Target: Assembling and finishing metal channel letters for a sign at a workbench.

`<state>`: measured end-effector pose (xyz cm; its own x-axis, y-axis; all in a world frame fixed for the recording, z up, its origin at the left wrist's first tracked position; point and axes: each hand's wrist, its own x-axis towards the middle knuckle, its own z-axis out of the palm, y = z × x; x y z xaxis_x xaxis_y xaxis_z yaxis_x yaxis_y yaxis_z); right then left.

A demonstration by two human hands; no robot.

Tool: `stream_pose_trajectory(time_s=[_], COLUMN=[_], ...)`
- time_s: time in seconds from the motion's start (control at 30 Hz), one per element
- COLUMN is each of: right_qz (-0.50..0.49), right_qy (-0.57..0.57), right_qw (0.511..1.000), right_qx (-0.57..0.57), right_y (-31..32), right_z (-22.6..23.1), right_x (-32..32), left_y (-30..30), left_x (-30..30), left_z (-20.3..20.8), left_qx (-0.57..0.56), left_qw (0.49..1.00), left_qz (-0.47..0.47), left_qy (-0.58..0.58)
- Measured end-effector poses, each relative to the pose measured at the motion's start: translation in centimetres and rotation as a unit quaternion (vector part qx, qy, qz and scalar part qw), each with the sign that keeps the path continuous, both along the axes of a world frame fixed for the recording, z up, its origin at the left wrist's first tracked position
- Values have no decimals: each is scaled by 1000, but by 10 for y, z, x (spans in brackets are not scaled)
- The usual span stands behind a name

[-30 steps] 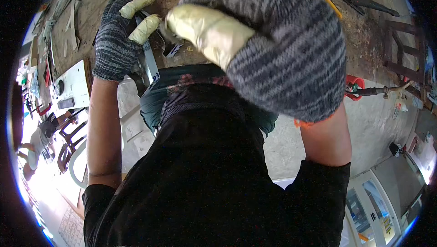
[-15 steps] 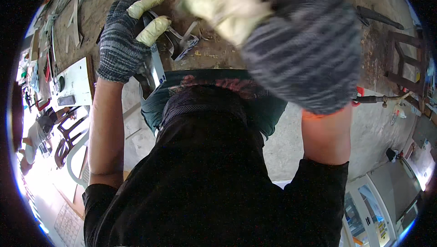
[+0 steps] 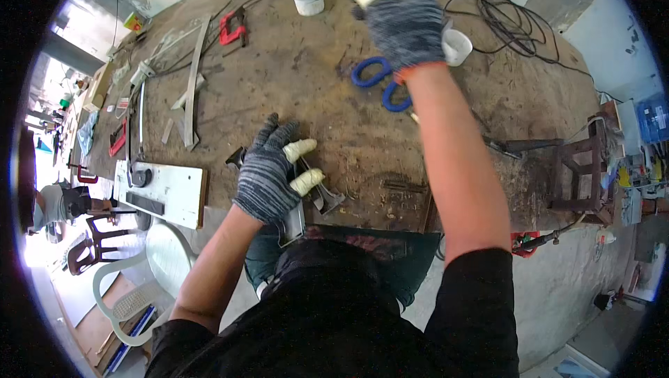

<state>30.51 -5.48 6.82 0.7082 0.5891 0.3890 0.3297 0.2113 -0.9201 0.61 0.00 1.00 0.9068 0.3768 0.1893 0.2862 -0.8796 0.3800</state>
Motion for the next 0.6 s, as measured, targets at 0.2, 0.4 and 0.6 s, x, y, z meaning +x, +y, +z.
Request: stream_pose_trajectory(time_s=[0.2, 0.4, 0.6], right_qz=[-140, -107, -72], right_qy=[-228, -242, -233], right_qw=[948, 889, 937], right_qx=[-175, -374, -250], right_y=[120, 180, 151], right_z=[-14, -34, -12], right_x=[19, 47, 68], left_y=[2, 4, 4], left_x=[0, -2, 0], left_z=[3, 2, 9], left_qx=[-10, -13, -21], left_qw=[1000, 1000, 999], left_qz=[5, 4, 6], left_qy=[21, 25, 30])
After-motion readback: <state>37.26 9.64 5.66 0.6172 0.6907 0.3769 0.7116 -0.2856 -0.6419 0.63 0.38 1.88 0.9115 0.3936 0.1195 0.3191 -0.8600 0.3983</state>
